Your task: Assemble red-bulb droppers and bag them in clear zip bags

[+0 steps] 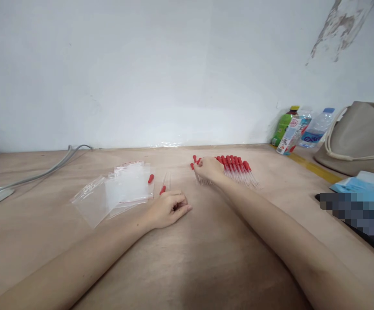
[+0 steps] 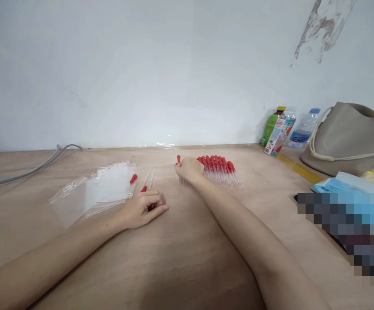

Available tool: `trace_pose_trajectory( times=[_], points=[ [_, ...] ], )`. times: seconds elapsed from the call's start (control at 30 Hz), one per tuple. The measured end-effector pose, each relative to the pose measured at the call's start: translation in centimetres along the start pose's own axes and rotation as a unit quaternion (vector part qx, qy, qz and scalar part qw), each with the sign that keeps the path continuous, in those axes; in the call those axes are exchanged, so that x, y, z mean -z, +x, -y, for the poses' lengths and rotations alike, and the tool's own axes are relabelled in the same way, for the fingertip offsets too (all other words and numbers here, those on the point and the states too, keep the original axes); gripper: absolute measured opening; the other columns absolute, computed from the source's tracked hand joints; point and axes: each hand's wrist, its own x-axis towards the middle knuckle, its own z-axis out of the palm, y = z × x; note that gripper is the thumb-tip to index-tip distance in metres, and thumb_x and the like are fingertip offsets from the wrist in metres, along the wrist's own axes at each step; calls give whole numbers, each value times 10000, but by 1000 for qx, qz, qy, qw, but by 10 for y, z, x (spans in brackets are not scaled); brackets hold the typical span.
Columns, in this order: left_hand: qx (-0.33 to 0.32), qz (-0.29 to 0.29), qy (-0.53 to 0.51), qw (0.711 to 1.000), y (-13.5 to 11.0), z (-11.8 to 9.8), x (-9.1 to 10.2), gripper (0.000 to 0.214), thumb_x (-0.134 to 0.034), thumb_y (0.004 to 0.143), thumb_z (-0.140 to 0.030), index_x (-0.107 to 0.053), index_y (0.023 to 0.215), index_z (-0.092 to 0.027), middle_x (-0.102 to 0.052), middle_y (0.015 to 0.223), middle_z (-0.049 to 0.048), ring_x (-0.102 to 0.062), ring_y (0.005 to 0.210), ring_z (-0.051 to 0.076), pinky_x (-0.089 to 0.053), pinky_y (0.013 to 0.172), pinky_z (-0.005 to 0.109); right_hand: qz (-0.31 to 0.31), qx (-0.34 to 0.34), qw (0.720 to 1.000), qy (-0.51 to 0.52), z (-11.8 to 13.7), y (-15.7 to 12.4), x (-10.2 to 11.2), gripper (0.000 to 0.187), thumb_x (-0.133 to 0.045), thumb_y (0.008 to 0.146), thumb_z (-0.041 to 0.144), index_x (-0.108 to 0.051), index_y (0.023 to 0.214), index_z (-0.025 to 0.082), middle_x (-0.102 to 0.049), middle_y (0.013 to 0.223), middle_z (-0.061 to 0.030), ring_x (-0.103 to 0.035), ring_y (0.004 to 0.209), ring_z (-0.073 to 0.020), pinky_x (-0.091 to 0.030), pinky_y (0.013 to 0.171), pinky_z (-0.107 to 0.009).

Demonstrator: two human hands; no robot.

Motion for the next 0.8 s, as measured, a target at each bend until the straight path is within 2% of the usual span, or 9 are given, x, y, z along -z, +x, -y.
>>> trace_pose_trajectory(
  times=[0.13,0.3,0.37,0.5,0.57,0.7,0.8],
  points=[
    [-6,25,34,999,0,1,1,306,-423,848,-282,-439,566,-162,-477,594,-9,-433,529,94,-357,534,228,8,0,999,-33,5,4,-13,276,-450,774,334,-657,850,167,-656,856,-118,-603,810,-237,-421,639,-314],
    [-9,40,40,998,0,0,-1,335,-439,844,-317,-401,548,-165,-460,570,-16,-446,539,97,-344,534,224,4,25,998,-50,4,-2,-13,293,-418,810,339,-642,870,159,-646,873,-131,-594,850,-257,-420,676,-344],
    [3,12,39,999,0,-1,-1,331,-438,848,-340,-405,568,-166,-466,587,-18,-436,541,97,-332,529,224,-3,48,998,-46,10,-8,-13,310,-396,824,375,-633,874,181,-645,888,-111,-587,869,-251,-416,691,-345],
    [66,-121,48,989,4,5,6,257,-369,876,-333,-438,684,-177,-468,613,-16,-439,572,119,-342,551,239,13,123,992,10,31,-23,-18,269,-416,813,395,-618,851,222,-652,883,-57,-586,842,-206,-416,686,-307],
    [117,-173,76,975,7,16,15,199,-360,873,-321,-450,761,-183,-486,641,-8,-456,601,137,-356,570,251,20,132,991,33,43,-27,-24,286,-410,813,414,-612,843,214,-651,889,-62,-589,829,-204,-419,675,-303],
    [174,-182,212,944,10,44,36,118,-446,800,-292,-492,782,-185,-517,689,32,-487,725,203,-371,632,298,23,105,993,44,58,-28,-38,367,-418,796,480,-602,898,179,-644,919,-104,-590,868,-233,-428,682,-316],
    [189,-172,286,924,7,54,41,195,-453,788,-323,-514,666,-183,-520,684,49,-488,744,221,-369,680,333,43,102,993,33,63,-24,-43,375,-435,781,469,-607,909,160,-647,914,-120,-599,863,-244,-434,672,-317]
  ],
)
